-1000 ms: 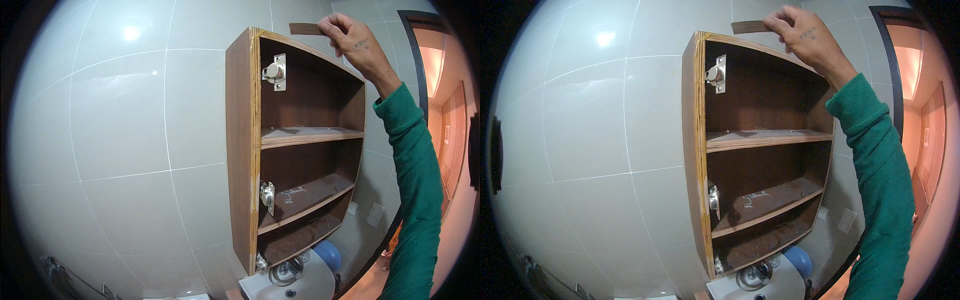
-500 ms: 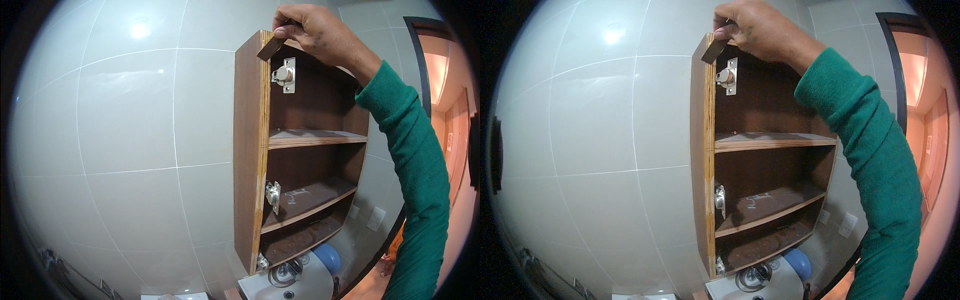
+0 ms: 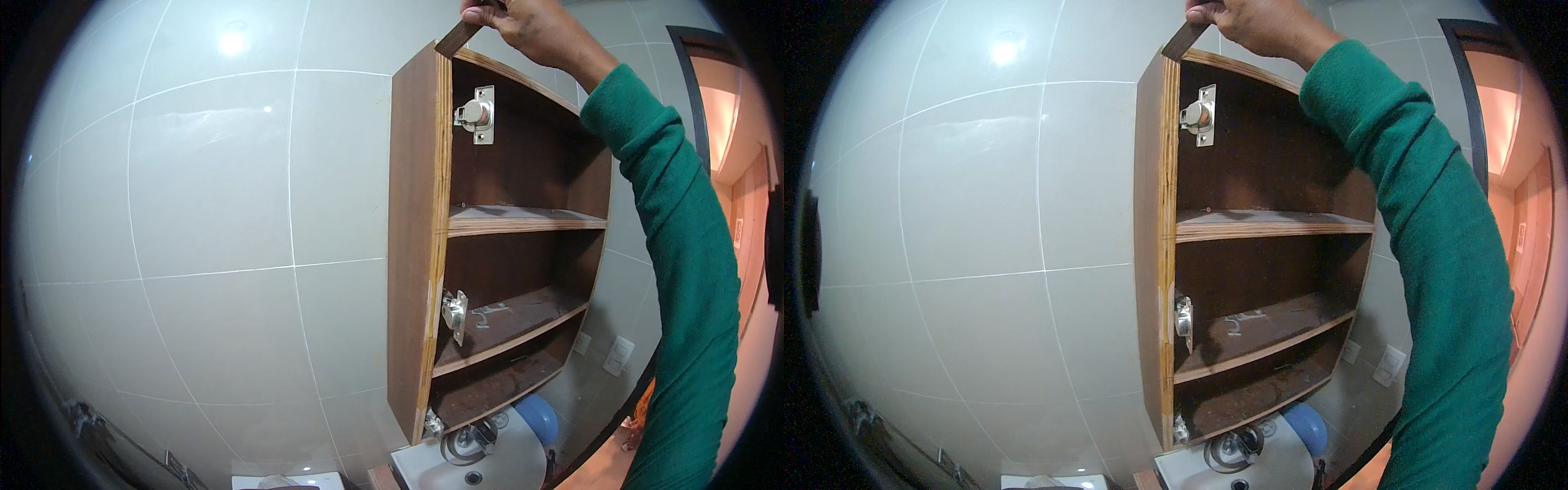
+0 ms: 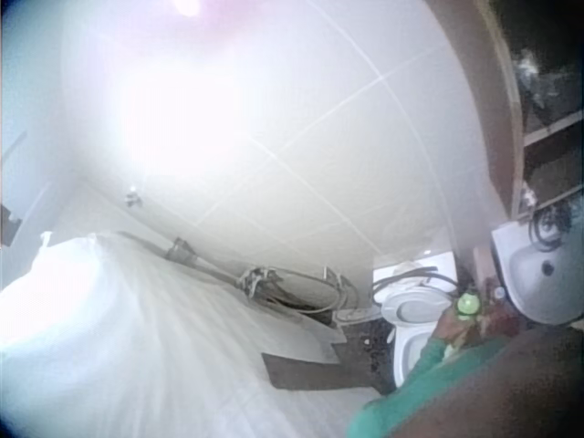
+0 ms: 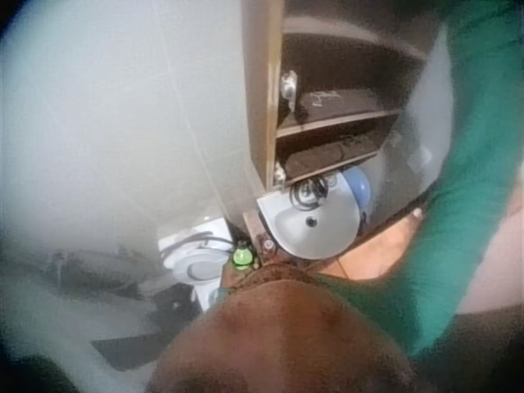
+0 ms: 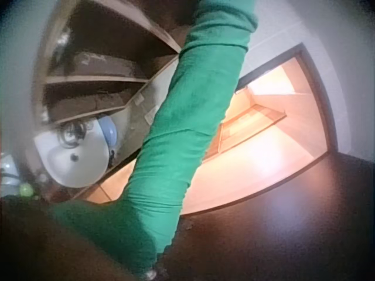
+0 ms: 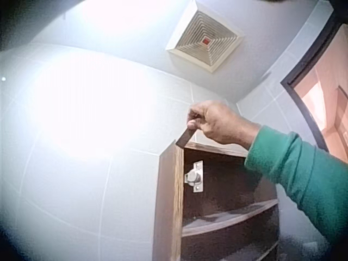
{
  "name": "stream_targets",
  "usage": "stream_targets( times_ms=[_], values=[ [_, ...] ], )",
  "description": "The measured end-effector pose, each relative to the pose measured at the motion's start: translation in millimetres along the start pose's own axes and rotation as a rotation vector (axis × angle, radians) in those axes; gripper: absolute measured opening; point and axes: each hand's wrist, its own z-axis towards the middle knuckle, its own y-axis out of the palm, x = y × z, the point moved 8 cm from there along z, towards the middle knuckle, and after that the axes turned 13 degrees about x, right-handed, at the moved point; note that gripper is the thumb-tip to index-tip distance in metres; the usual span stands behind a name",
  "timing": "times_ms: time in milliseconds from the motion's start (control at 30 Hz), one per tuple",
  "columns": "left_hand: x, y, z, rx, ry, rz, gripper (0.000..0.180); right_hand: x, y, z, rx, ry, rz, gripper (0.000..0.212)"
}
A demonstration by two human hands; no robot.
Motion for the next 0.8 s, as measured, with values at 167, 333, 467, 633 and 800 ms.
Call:
stream_targets(
  times_ms=[167, 333, 467, 633, 800],
  values=[
    [6.7, 6.0, -4.7, 0.017, -0.063, 0.017, 0.075, -2.0, -0.1, 7.1, 0.004, -0.06, 0.006, 0.016],
    [8.9, 7.1, -4.9, 0.005, -0.09, 0.035, 0.07, 19.5, -0.5, 2.0, 0.004, 0.055, 0.021, 0.018],
    [7.8, 9.6, -2.5, -0.015, -0.136, -0.048, 0.071, 32.1, -5.0, -10.0, -0.004, 0.112, -0.008, 0.02],
    [8.3, 9.6, -0.2, -0.006, -0.14, 0.009, 0.07, 51.9, -4.8, -20.7, 0.012, 0.177, -0.027, 0.021],
    [8.9, 10.8, 2.6, -0.017, -0.157, 0.022, 0.07, 67.5, -8.7, -29.1, 0.04, 0.18, -0.035, 0.022]
  ],
)
